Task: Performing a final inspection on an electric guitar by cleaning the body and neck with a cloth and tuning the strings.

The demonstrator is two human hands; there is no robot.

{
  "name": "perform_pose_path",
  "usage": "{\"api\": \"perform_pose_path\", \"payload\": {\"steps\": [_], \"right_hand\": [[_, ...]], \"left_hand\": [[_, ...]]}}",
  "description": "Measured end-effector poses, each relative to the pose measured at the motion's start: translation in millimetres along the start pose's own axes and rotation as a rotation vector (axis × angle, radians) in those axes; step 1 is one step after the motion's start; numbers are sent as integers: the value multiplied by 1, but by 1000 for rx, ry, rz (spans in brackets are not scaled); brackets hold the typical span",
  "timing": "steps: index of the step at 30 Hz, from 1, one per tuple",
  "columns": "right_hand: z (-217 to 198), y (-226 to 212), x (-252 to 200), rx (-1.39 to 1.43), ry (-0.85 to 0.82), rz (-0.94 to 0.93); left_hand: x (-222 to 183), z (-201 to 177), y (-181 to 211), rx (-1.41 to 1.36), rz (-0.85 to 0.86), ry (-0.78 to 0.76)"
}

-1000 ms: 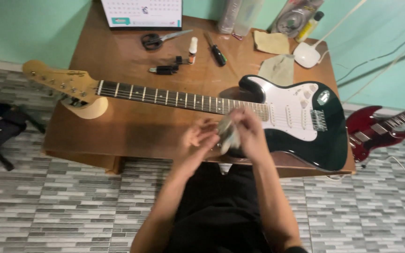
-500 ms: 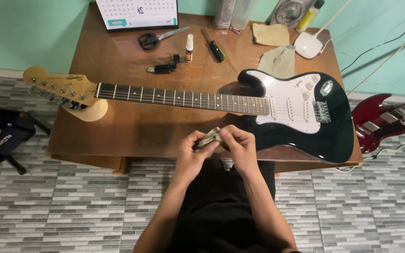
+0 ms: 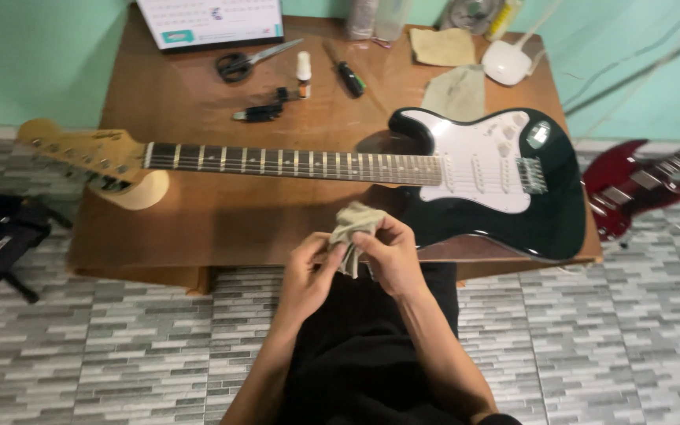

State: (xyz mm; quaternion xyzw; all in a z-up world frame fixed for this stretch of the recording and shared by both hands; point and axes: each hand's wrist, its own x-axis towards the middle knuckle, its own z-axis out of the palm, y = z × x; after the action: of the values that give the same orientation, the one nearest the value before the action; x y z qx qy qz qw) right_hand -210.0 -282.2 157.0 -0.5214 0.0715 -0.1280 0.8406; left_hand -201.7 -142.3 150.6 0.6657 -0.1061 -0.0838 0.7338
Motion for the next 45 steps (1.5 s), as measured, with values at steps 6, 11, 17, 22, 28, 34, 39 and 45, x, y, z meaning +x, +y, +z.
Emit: {"api": "perform_pose_path", "payload": {"steps": [6, 11, 17, 22, 28, 34, 39, 45], "right_hand": [[-27, 27, -3, -480, -93, -111], [-26, 6, -6, -489, -103, 66], [-41, 26, -4, -338, -120, 175], [-48, 21, 19, -372, -75, 36], [-74, 6, 191, -796, -170, -598], [-127, -3, 304, -1327, 29, -243], [-118, 4, 174, -1557, -369, -548], [-79, -53, 81, -1329, -593, -753]], "left_hand": [[6, -4, -68, -463, -260, 26], [8, -3, -77, -554, -285, 107], [2, 12, -57, -246, -155, 373], [11, 18, -56, 80, -62, 437], [18, 3, -51, -194, -39, 505], [12, -19, -49, -229, -174, 450], [25, -39, -70, -162, -9, 496], [37, -69, -84, -287, 15, 657]]}}
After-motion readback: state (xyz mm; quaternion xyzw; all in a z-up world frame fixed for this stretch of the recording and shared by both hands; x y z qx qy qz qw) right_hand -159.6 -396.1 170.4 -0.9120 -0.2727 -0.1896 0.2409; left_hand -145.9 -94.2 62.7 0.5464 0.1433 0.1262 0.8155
